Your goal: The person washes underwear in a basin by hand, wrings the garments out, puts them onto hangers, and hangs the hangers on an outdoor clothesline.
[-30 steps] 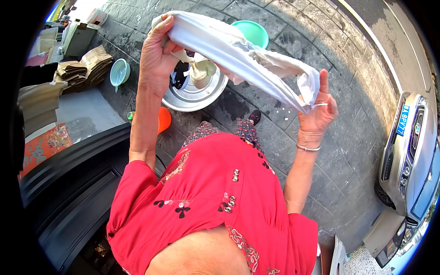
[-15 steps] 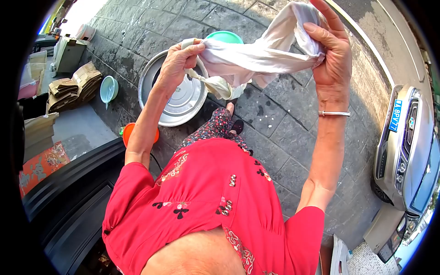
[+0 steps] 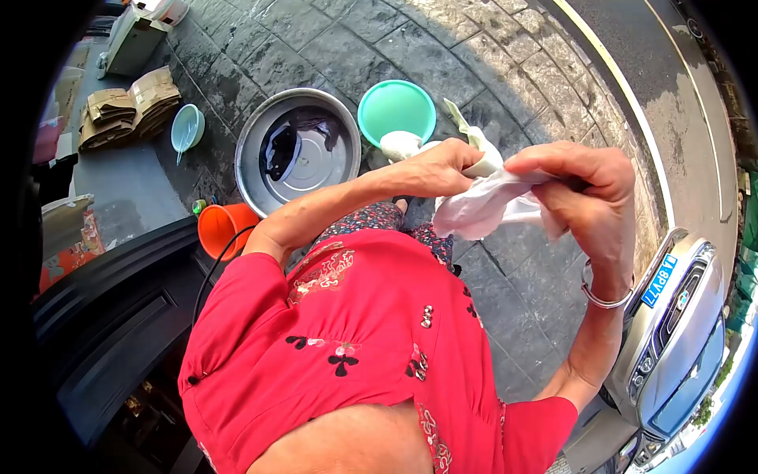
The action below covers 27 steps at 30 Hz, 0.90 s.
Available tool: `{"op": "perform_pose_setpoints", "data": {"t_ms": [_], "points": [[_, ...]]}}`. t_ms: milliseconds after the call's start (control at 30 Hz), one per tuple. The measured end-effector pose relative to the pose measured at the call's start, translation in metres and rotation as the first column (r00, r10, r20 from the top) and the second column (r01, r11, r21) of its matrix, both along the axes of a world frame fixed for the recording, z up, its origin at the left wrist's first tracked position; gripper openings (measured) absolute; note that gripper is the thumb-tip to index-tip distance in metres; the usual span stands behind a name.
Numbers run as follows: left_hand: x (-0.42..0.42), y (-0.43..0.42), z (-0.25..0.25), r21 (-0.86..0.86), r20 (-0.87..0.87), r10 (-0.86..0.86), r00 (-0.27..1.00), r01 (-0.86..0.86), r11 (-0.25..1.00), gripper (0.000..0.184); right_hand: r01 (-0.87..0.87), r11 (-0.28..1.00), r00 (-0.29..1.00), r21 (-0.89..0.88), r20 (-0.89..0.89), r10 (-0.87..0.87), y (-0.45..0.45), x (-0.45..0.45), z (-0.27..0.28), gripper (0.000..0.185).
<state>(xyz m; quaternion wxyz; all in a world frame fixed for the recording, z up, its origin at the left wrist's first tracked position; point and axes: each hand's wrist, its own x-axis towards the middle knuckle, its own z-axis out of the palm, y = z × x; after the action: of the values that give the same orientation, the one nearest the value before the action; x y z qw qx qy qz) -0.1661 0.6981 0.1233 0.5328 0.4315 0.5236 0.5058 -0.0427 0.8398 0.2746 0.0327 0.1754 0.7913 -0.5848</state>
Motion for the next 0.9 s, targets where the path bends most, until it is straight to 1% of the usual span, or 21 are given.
{"op": "perform_pose_setpoints", "data": {"t_ms": [33,67,133,200,233,267,367,400,467,500,533,567,600,633,667,700,733,767,800,867,900], "points": [[-0.003,0.008,-0.001,-0.069,-0.011,0.058,0.998,-0.058,0.996,0.025,0.044,0.971,0.969,0.236,-0.247,0.016,0.011,-0.003,-0.004,0.033],[-0.01,0.016,-0.006,-0.055,-0.019,0.132,0.991,-0.133,0.99,0.022,0.123,0.91,0.974,0.397,-0.226,-0.033,0.028,-0.002,0.001,0.031],[-0.037,0.032,-0.011,-0.086,0.118,0.174,0.978,-0.165,0.983,0.021,0.29,0.793,0.926,0.536,-0.368,-0.089,0.065,-0.001,0.0,0.027],[-0.057,0.045,0.007,-0.05,0.251,0.312,0.916,-0.31,0.949,0.015,0.389,0.549,0.891,0.74,-0.453,-0.021,0.102,-0.004,-0.003,0.026],[-0.066,0.053,0.018,-0.071,0.271,0.416,0.868,-0.412,0.908,0.013,0.429,0.316,0.889,0.846,-0.457,0.016,0.116,-0.008,-0.005,0.023],[-0.074,0.061,0.032,-0.01,0.248,0.468,0.848,-0.481,0.877,0.011,0.43,0.306,0.89,0.849,-0.456,0.014,0.135,-0.01,-0.009,0.023],[-0.093,0.088,0.051,0.134,0.289,0.576,0.765,-0.628,0.767,0.01,0.456,0.108,0.885,0.883,-0.463,0.046,0.198,-0.022,-0.034,0.013],[-0.095,0.1,0.06,0.173,0.303,0.601,0.739,-0.663,0.728,0.011,0.494,0.157,0.867,0.855,-0.498,-0.017,0.215,-0.03,-0.043,0.011],[-0.094,0.124,0.078,0.215,0.29,0.636,0.715,-0.696,0.685,0.009,0.629,0.216,0.771,0.746,-0.634,-0.057,0.259,-0.045,-0.059,0.01],[-0.089,0.137,0.083,0.239,0.274,0.666,0.694,-0.72,0.652,0.008,0.674,0.144,0.739,0.725,-0.662,-0.128,0.283,-0.051,-0.064,0.012],[-0.083,0.15,0.087,0.248,0.266,0.668,0.695,-0.719,0.649,0.008,0.682,0.146,0.732,0.717,-0.67,-0.125,0.31,-0.062,-0.076,0.012],[-0.074,0.163,0.089,0.26,0.198,0.66,0.725,-0.688,0.678,0.01,0.767,0.29,0.64,0.572,-0.659,-0.395,0.338,-0.072,-0.094,0.022],[-0.066,0.177,0.089,0.263,0.139,0.647,0.749,-0.658,0.705,0.012,0.841,0.375,0.539,0.39,-0.553,-0.636,0.362,-0.077,-0.11,0.033],[-0.059,0.196,0.078,0.441,-0.032,0.635,0.772,-0.559,0.702,0.013,0.829,0.559,0.469,-0.02,-0.519,-0.715,0.357,-0.101,-0.128,0.045],[-0.051,0.21,0.075,0.482,-0.156,0.604,0.781,-0.474,0.737,0.013,0.653,0.618,0.435,-0.438,-0.452,-0.779,0.341,-0.133,-0.138,0.057],[-0.046,0.222,0.069,0.448,-0.187,0.583,0.791,-0.46,0.767,0.014,0.276,0.743,0.682,-0.61,-0.42,-0.599,0.34,-0.143,-0.134,0.061],[-0.042,0.232,0.062,0.402,-0.213,0.565,0.797,-0.456,0.794,0.014,-0.13,0.661,0.838,-0.739,-0.438,-0.325,0.334,-0.147,-0.129,0.066],[-0.042,0.241,0.053,0.397,-0.212,0.588,0.781,-0.481,0.782,0.014,-0.182,0.561,0.821,-0.807,-0.439,-0.365,0.322,-0.16,-0.119,0.07],[-0.043,0.248,0.044,0.276,-0.054,0.62,0.783,-0.585,0.762,0.013,-0.236,0.451,0.806,-0.86,-0.433,-0.404,0.315,-0.172,-0.107,0.073],[-0.053,0.257,0.032,0.056,0.192,0.676,0.711,-0.696,0.716,0.012,-0.372,0.393,0.803,-0.841,-0.504,-0.319,0.317,-0.187,-0.085,0.071],[-0.06,0.263,0.026,0.043,0.236,0.721,0.652,-0.748,0.663,0.012,-0.209,0.529,0.819,-0.822,-0.443,-0.365,0.31,-0.192,-0.071,0.07]]}}
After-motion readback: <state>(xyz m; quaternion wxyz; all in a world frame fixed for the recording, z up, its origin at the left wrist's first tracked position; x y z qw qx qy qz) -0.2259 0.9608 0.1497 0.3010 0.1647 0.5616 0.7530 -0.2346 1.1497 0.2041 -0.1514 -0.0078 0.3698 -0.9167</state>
